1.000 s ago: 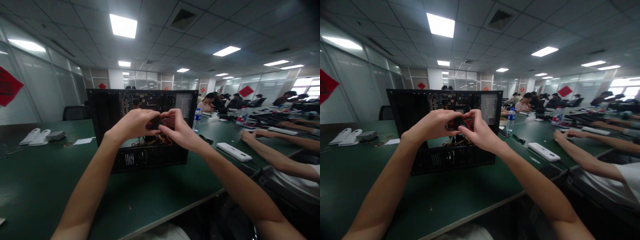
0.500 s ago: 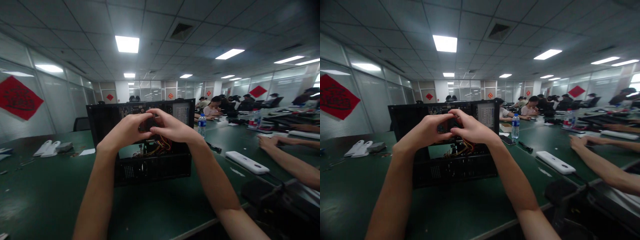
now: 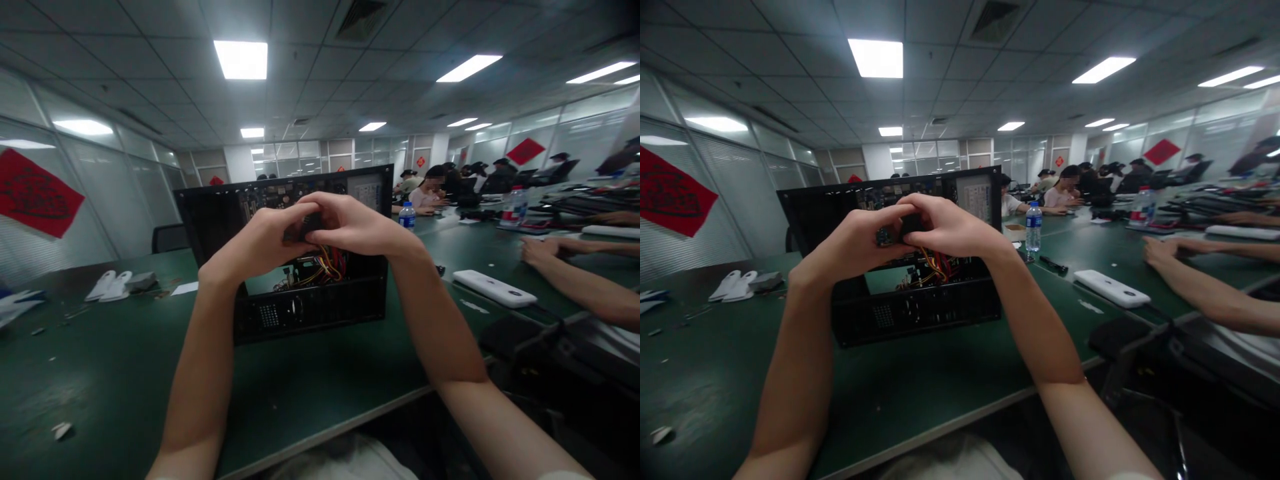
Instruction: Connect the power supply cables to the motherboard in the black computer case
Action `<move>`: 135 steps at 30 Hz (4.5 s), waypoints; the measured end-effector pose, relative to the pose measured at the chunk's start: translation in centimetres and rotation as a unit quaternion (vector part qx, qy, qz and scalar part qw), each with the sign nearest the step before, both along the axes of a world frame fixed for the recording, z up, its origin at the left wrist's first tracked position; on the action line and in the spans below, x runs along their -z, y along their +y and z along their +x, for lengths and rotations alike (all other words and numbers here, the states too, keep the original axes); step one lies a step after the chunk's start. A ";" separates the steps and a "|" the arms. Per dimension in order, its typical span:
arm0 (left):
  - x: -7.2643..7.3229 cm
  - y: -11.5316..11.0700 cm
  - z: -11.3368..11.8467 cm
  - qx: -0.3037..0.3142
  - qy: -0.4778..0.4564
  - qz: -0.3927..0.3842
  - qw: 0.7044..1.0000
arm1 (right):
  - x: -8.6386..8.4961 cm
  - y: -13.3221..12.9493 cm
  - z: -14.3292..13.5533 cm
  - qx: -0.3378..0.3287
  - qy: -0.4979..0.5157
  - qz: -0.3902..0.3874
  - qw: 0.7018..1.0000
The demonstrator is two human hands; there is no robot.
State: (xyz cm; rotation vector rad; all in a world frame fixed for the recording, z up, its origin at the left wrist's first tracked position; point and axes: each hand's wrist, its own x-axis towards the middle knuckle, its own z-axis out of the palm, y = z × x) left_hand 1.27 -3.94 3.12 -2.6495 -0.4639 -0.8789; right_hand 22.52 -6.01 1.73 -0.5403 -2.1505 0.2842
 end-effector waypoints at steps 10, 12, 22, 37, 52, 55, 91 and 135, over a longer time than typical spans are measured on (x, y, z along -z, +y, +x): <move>0.5 0.3 1.1 -0.003 0.005 0.091 0.996 | -0.1 0.7 1.1 -0.036 -0.009 -0.002 0.999; 0.4 0.3 1.1 -0.007 0.000 0.122 0.992 | -0.3 0.3 1.3 -0.038 -0.007 -0.008 0.999; 0.7 0.7 1.3 0.003 -0.007 0.143 0.990 | -0.9 -0.7 2.2 0.016 -0.053 0.035 0.998; 0.3 6.1 -2.7 -0.048 -0.032 -0.078 0.995 | 3.0 9.5 0.0 0.200 -0.061 0.355 0.911; 1.2 8.1 -2.4 -0.030 -0.015 -0.185 0.982 | 5.3 10.4 -1.3 0.217 -0.141 0.411 0.874; 1.2 7.7 -2.3 0.005 -0.031 -0.222 0.975 | 5.0 10.2 -1.1 0.213 -0.119 0.392 0.887; 1.0 7.1 -3.0 0.040 -0.089 -0.449 0.888 | 3.1 7.1 -0.9 0.402 -0.134 0.267 0.865; 1.3 6.0 -1.5 0.152 -0.239 -0.313 0.907 | 2.6 7.9 -1.2 0.081 0.140 0.304 0.939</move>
